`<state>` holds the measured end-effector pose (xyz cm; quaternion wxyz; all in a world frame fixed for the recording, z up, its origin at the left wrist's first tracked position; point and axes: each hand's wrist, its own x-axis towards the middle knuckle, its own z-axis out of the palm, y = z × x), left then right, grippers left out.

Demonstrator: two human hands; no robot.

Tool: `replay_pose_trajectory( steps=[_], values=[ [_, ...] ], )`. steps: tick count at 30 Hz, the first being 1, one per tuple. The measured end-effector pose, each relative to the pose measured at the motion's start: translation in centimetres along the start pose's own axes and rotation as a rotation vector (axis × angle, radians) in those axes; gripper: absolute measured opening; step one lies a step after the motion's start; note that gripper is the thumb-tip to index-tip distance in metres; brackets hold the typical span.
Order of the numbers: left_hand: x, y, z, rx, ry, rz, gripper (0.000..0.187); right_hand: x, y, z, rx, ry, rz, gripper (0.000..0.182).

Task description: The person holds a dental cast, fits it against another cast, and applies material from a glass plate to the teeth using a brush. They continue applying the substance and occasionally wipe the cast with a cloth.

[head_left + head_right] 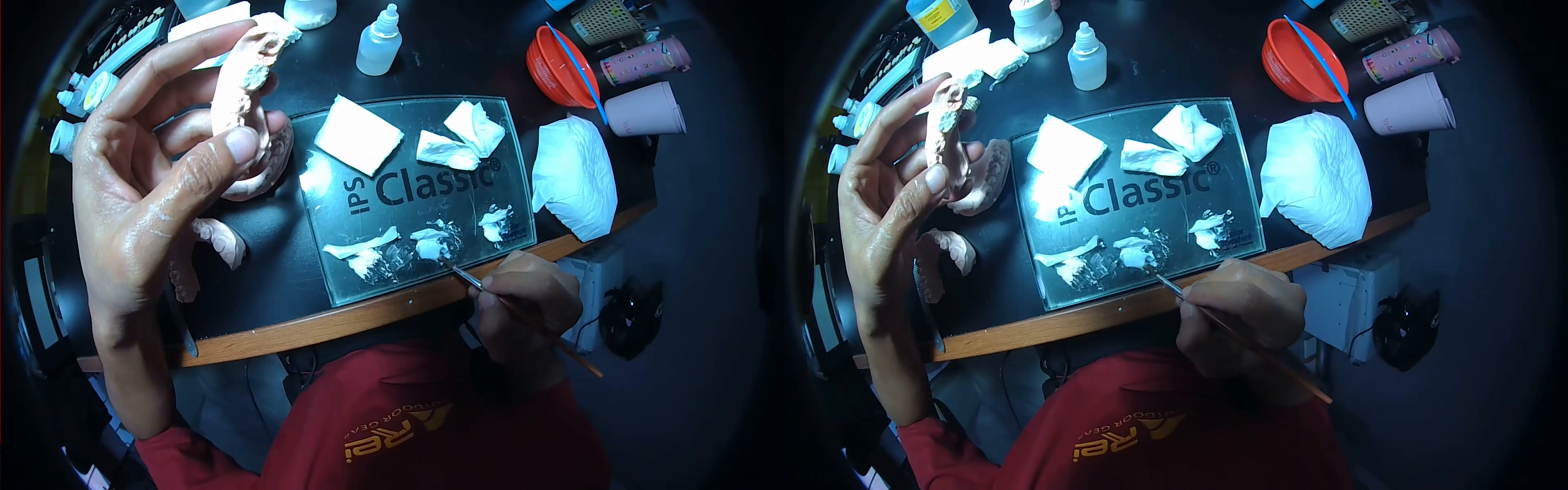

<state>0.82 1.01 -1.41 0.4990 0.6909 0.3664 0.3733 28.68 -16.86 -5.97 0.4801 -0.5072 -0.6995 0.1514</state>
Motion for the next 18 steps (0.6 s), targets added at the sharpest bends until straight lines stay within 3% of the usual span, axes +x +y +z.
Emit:
replay_pose_trajectory(
  steps=[11, 14, 15, 18],
  values=[
    [-0.2, 0.7, 0.1, -0.075, -0.020, -0.029, 0.066, -0.4, -0.1, -0.3, 0.065, 0.023, 0.092, 0.018],
    [-0.2, 0.8, 0.2, -0.136, -0.011, -0.037, 0.066, 0.9, -0.4, -1.7, 0.121, 0.168, 0.110, 0.017],
    [-0.1, 0.7, 0.1, -0.139, -0.015, -0.027, 0.066, 1.9, 0.8, -3.2, 0.037, 0.227, -0.024, 0.019],
    [-0.3, 1.2, 0.2, -0.138, -0.011, -0.015, 0.065, 8.1, 1.4, -8.2, -0.432, 0.351, 0.058, 0.010]
  ],
)
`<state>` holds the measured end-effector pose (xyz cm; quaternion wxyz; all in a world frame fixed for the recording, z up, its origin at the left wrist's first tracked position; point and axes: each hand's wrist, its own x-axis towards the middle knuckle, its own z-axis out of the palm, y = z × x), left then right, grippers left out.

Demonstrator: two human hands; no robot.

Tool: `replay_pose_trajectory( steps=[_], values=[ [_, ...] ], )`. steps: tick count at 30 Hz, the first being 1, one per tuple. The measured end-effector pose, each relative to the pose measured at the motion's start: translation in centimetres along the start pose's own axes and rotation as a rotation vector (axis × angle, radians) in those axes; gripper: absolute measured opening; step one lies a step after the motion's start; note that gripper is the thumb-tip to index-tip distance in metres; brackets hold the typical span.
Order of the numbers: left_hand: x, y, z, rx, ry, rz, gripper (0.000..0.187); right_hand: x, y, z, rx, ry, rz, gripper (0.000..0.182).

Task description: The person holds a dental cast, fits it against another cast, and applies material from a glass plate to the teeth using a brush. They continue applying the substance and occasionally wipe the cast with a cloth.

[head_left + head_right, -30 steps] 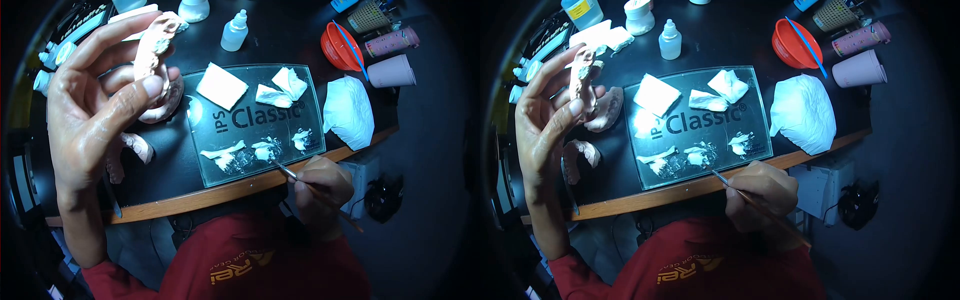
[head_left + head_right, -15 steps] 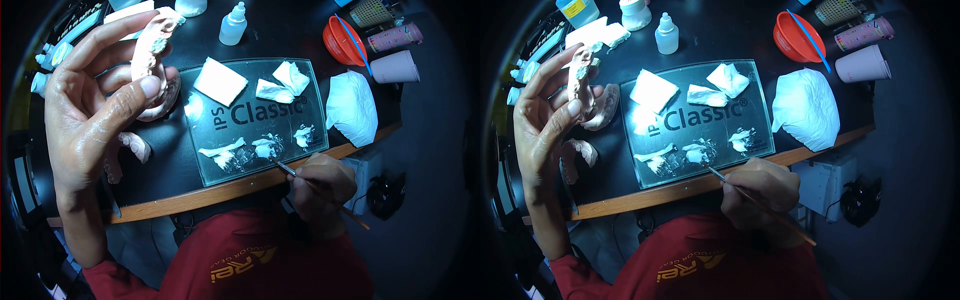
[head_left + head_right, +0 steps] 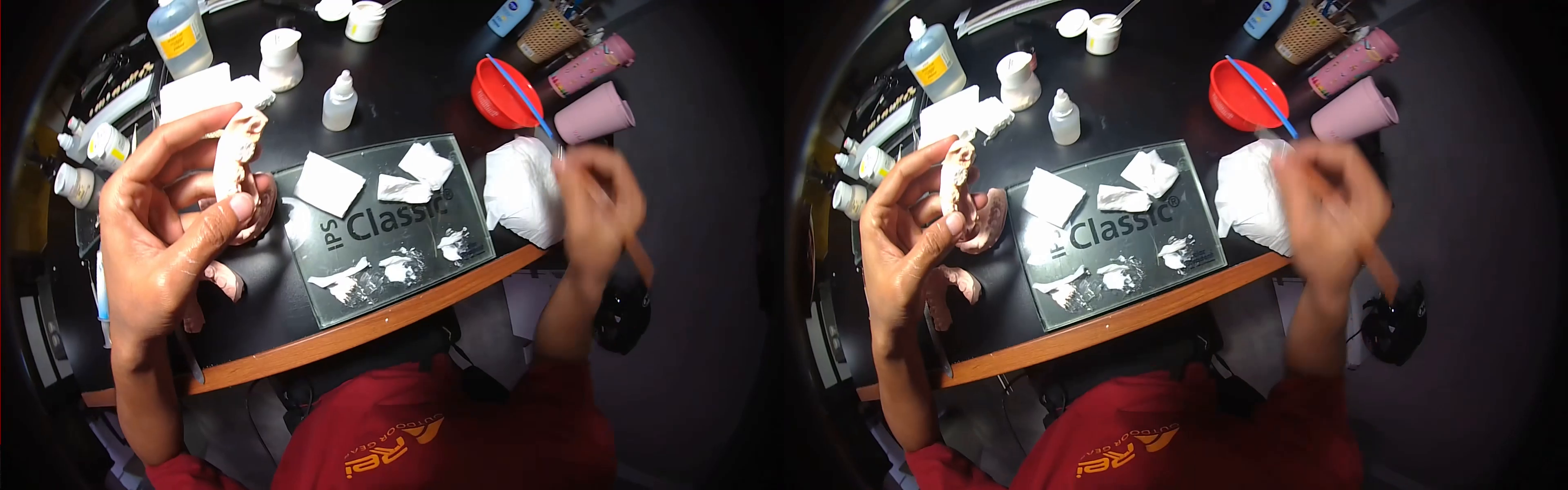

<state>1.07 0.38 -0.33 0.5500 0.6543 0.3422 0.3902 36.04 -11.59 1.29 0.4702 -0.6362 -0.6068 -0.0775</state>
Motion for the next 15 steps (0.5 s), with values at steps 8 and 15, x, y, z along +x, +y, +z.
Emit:
replay_pose_trajectory(
  steps=[8, 15],
  values=[
    [0.1, 0.1, -0.2, -0.042, 0.022, 0.070, 0.057, 9.5, 8.0, 2.4, -0.100, -0.552, 0.229, 0.015],
    [0.0, -0.1, -0.6, -0.044, 0.018, 0.073, 0.056, 9.8, 8.8, 3.3, -0.300, -0.362, 0.182, 0.019]
  ],
)
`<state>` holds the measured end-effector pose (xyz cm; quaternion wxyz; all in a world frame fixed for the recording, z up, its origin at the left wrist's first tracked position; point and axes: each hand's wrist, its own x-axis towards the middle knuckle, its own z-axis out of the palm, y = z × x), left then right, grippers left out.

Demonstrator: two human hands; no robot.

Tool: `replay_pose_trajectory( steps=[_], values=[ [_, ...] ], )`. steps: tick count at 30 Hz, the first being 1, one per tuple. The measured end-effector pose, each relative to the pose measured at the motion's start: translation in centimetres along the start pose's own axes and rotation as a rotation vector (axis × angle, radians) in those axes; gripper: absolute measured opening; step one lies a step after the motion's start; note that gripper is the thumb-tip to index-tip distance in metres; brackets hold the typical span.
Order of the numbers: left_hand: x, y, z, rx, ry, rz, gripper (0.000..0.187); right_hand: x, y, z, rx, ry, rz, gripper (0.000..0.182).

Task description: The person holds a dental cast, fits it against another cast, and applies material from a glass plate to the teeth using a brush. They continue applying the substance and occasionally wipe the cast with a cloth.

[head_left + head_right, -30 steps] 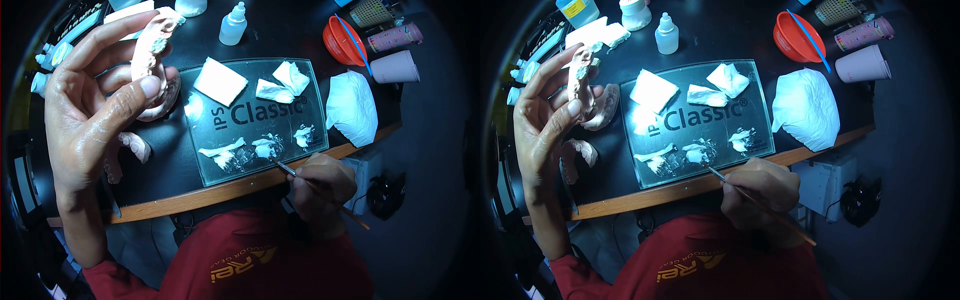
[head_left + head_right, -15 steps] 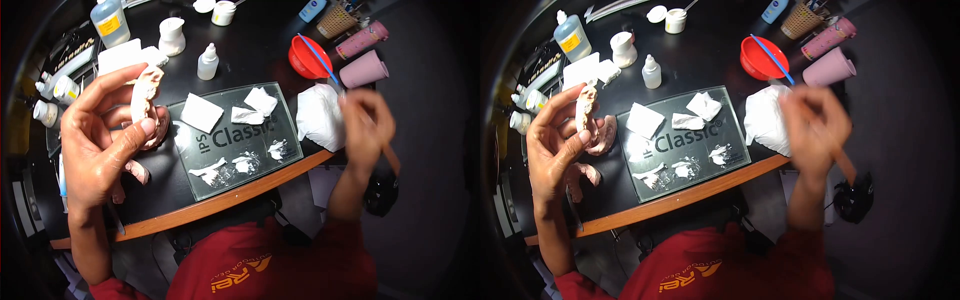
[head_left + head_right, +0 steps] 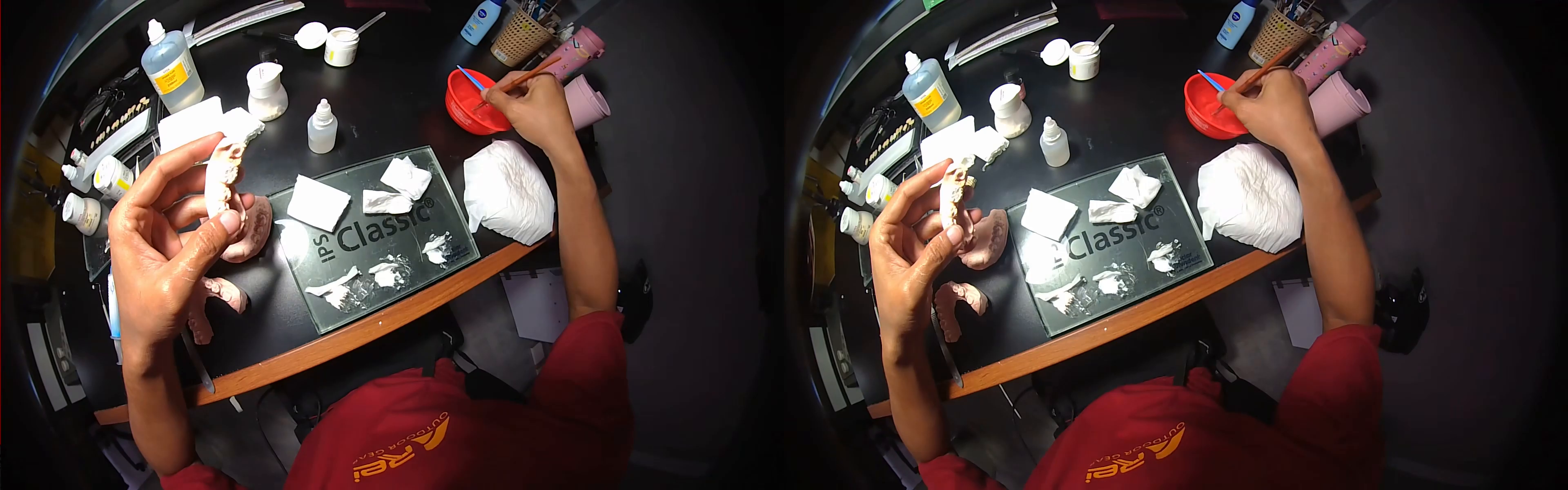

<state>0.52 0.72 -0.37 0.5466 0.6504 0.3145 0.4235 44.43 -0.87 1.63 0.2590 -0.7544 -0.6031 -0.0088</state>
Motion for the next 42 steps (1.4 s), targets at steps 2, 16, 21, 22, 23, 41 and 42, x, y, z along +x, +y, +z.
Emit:
replay_pose_trajectory(
  steps=[2, 16, 21, 22, 23, 41, 42],
  values=[
    [-0.1, 0.0, 0.0, -0.001, 0.000, 0.005, 0.056, 0.1, 0.3, 0.4, 0.008, 0.012, 0.011, 0.020],
    [0.2, 0.0, 0.1, 0.000, -0.010, -0.001, 0.055, 0.8, 1.5, -0.8, 0.458, 0.162, 0.117, 0.035],
    [0.1, 0.3, 0.4, -0.035, -0.007, 0.002, 0.055, 0.6, 1.2, -1.3, 0.412, 0.212, 0.143, 0.037],
    [0.1, 0.3, 0.4, -0.020, -0.009, -0.001, 0.055, 0.6, 1.1, -1.0, 0.335, 0.229, 0.120, 0.038],
    [0.1, 0.2, 0.2, -0.004, -0.011, -0.003, 0.055, 0.6, 1.1, -0.5, 0.258, 0.246, 0.097, 0.039],
    [-0.1, 0.2, 0.0, 0.040, 0.008, 0.012, 0.057, -12.4, 3.4, -3.7, 0.668, 0.167, 0.162, 0.017],
    [-0.1, 0.2, 0.0, 0.038, 0.011, 0.009, 0.057, -13.3, 3.4, -3.2, 0.658, 0.199, 0.177, 0.018]
  ],
)
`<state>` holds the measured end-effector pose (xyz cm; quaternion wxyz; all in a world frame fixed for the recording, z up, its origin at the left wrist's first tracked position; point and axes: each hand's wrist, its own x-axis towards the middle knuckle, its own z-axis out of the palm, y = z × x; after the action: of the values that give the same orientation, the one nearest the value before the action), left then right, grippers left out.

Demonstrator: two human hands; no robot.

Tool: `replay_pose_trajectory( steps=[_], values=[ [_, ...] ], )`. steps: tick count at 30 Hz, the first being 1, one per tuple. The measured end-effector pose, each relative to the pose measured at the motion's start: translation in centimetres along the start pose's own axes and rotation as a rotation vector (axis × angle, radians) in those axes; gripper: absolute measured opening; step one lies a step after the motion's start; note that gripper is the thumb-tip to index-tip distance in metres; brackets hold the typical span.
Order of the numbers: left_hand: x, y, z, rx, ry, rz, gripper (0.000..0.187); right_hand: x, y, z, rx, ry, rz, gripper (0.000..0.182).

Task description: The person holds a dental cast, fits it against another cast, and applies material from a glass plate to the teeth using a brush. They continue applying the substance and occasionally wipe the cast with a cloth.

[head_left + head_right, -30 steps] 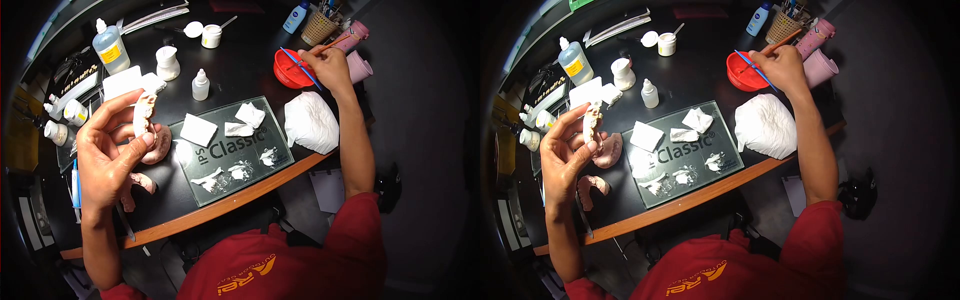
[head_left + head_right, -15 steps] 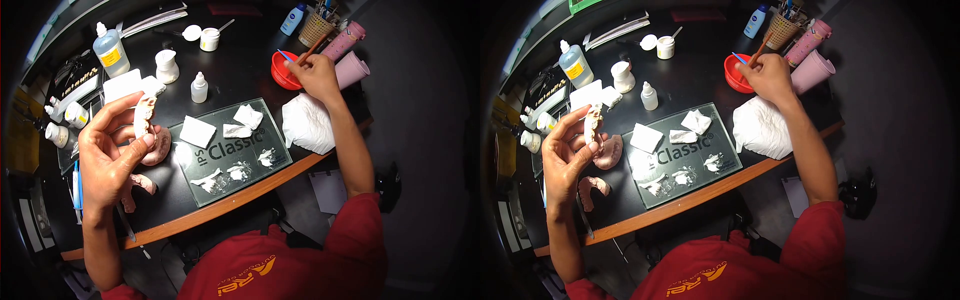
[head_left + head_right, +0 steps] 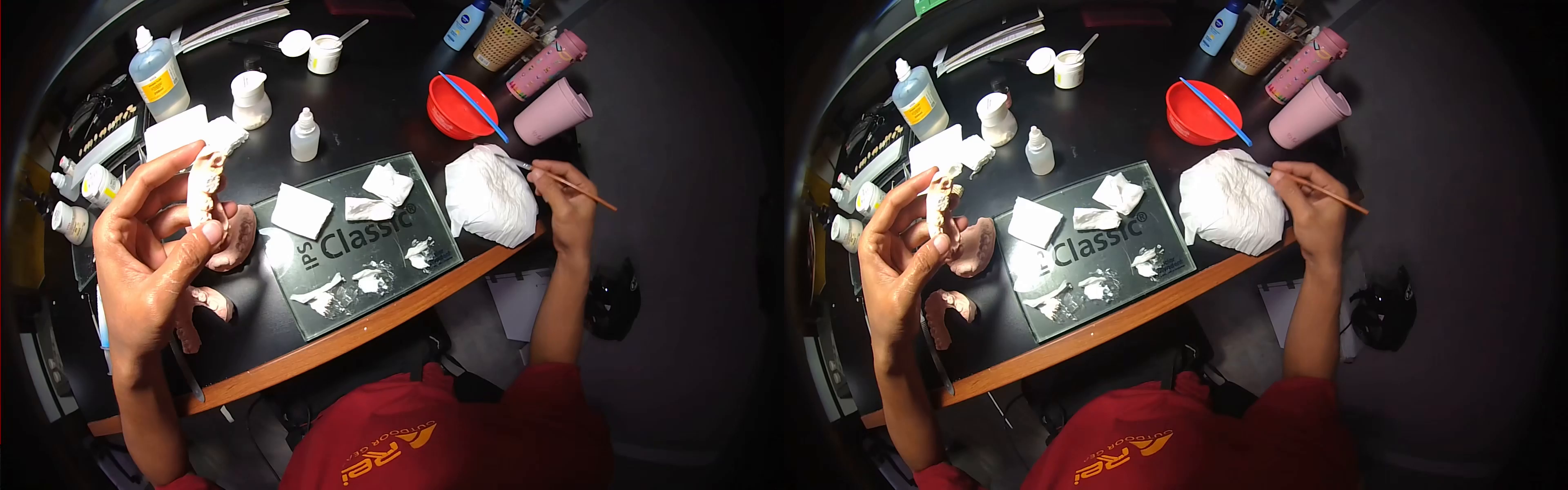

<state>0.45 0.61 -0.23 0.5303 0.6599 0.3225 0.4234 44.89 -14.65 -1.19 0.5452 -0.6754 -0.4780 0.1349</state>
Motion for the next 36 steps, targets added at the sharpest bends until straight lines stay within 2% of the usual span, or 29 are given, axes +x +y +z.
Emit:
replay_pose_trajectory(
  steps=[3, 6, 12, 16, 21, 22, 23, 25, 26, 27, 29, 31, 33, 35, 36],
  values=[
    [0.1, -0.2, -0.2, -0.001, -0.006, 0.013, 0.057, -1.5, 1.0, 0.9, -0.138, 0.129, -0.086, 0.013],
    [0.3, -0.7, -0.7, 0.077, -0.035, 0.003, 0.066, -2.2, 1.9, 0.5, -0.216, 0.196, -0.150, 0.019],
    [0.2, -0.7, -0.9, 0.103, -0.038, -0.026, 0.067, -2.7, 0.7, 0.0, -0.269, 0.325, -0.031, 0.035],
    [0.2, -0.9, -0.7, 0.079, -0.033, -0.003, 0.068, -2.9, 0.0, -0.1, -0.175, 0.412, 0.005, 0.046],
    [0.2, -0.6, -0.6, 0.086, -0.051, 0.003, 0.068, -2.5, 0.7, 0.0, -0.178, 0.433, 0.006, 0.042],
    [0.2, -0.1, 0.1, 0.013, -0.020, 0.015, 0.056, -2.1, 0.9, 0.1, -0.213, 0.421, 0.022, 0.040],
    [0.1, 0.1, 0.2, 0.014, -0.022, 0.025, 0.056, -2.1, 1.4, 0.5, -0.245, 0.398, 0.044, 0.039],
    [0.2, -0.1, 0.1, 0.068, -0.043, 0.021, 0.062, -2.3, 3.1, -0.6, -0.285, 0.496, -0.010, 0.032],
    [0.2, -0.1, 0.0, 0.056, -0.060, 0.016, 0.060, -2.7, 2.3, -0.3, -0.131, 0.563, -0.017, 0.029],
    [0.3, -0.2, -0.1, 0.042, -0.080, 0.015, 0.058, -3.1, 0.8, 0.7, -0.140, 0.632, -0.035, 0.026],
    [0.0, 1.0, 0.7, 0.023, -0.088, 0.010, 0.057, -4.7, -1.3, 1.8, 0.230, 0.471, -0.113, 0.029],
    [-0.2, 2.1, 1.4, -0.008, -0.102, 0.000, 0.058, -7.3, -2.6, 4.3, 0.294, 0.135, -0.242, 0.036],
    [-0.1, 0.4, 0.6, 0.049, -0.077, -0.012, 0.059, -10.9, -4.4, 8.2, 0.113, 0.051, -0.217, 0.041],
    [0.0, -0.4, 0.4, 0.093, -0.052, -0.026, 0.060, -11.8, -3.8, 9.9, 0.329, -0.283, -0.278, 0.035],
    [-0.1, -0.2, 0.5, 0.101, -0.048, -0.033, 0.060, -12.2, -3.7, 10.7, 0.275, -0.307, -0.291, 0.028]
  ],
)
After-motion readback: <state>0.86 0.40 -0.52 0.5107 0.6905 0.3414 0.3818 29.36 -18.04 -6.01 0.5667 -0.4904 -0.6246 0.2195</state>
